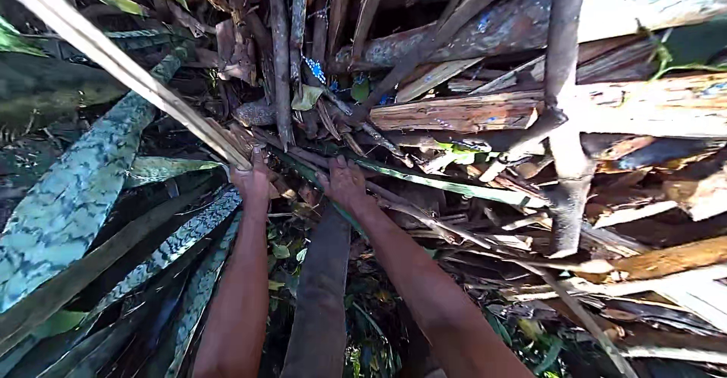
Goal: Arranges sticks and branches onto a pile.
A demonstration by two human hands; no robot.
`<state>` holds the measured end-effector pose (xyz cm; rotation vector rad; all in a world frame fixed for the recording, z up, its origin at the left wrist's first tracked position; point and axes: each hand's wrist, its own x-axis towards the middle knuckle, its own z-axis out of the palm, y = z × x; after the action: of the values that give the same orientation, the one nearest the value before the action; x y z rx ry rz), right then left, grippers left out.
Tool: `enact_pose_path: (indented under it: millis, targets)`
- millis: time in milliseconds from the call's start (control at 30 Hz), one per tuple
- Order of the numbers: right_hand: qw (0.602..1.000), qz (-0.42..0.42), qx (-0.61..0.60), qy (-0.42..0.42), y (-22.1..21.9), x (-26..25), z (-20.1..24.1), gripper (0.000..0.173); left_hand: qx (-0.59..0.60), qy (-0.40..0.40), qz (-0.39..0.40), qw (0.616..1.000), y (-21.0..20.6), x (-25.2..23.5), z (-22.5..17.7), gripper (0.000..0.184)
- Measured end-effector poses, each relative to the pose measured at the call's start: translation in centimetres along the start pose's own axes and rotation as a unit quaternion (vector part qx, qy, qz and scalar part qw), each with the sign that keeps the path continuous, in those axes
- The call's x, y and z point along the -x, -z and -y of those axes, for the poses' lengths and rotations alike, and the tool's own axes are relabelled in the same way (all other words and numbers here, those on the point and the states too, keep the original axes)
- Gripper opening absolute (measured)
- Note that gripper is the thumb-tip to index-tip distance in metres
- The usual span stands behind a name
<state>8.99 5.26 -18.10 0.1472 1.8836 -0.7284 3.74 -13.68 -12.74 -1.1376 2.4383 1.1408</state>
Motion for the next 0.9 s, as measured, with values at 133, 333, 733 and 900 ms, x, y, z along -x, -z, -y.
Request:
enact_pose_path:
  millis: [133, 333, 733, 900]
  targets:
    - [0.999, 0.031, -0.013, 0.007, 0.1, -1.0, 0.9, 0.074, 0.124, 0.001, -0.001, 0.992, 0.6, 1.7, -0.7, 0.029]
    - [0.991, 0.104, -0.081, -0.032, 0.4, -3.7, 2.3, 0.093, 0.131, -0.017, 0.031, 0.991, 0.9, 5.1, -0.2, 0.028]
    - [0.991, -0.119, -0.053, 0.025, 10.8, 15.7, 8.5, 0.052, 0.089, -0.053, -0.046, 0.994, 9.0, 15.2, -9.7, 0.045]
    - [0.940, -0.261, -0.191, 0.111, 18.6, 28.2, 9.4, 0.043, 0.058, -0.126, -0.067, 0.988, 13.4, 21.1, -19.6, 0.080]
